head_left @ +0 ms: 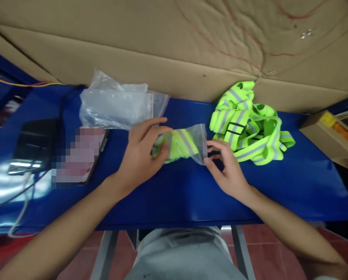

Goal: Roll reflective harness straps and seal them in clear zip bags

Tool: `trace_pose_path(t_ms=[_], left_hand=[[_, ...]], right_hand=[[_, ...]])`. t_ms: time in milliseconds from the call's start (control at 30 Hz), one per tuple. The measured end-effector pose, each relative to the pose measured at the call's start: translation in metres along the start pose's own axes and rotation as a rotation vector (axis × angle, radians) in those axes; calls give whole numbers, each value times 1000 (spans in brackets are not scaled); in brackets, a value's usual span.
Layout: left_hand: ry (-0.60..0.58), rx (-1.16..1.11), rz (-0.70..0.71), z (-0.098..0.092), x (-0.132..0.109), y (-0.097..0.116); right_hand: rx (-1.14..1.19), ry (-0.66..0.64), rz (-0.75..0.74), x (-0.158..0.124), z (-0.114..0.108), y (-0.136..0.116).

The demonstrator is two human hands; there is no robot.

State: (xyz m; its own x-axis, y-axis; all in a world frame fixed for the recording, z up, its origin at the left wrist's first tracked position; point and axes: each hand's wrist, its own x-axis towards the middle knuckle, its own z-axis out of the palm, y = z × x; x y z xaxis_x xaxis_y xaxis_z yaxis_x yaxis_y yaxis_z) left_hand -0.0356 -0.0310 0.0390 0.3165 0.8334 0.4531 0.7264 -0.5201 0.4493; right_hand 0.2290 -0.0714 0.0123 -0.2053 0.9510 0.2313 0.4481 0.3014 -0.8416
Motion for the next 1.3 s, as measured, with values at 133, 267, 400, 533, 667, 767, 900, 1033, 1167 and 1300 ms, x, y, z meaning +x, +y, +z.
trace_pose_path(t_ms=[133,267,400,533,667,767,900,1033,1167,1300], left_hand=[[-45,84,191,9,-7,8],[-165,145,231,15,-10,10],[-89,152,51,13,-7,3],[-36,167,74,10,-9,0],[-33,95,303,13,-16,11],[-79,-10,502,18,-22,21],[-170,-86,589,30,-28,24],[-184,-103,591,40,-31,20],[-143,-135,533,41,-31,17],[-86,-136,413,39,-28,16]], right_hand=[[-86,-36,-124,1,-5,-3],[-168,40,-200,5,-14,-4],[-398,182,-319,11,-27,-4],[-708,273,-283,20,-41,2],[-811,319,-112,29,-56,19],[-772,341,-3,38,-65,33],[-731,371,109,50,-69,43],[-665,257,48,49,-68,37],[-741,145,-79,37,-65,22],[-626,-7,-215,28,-61,9]])
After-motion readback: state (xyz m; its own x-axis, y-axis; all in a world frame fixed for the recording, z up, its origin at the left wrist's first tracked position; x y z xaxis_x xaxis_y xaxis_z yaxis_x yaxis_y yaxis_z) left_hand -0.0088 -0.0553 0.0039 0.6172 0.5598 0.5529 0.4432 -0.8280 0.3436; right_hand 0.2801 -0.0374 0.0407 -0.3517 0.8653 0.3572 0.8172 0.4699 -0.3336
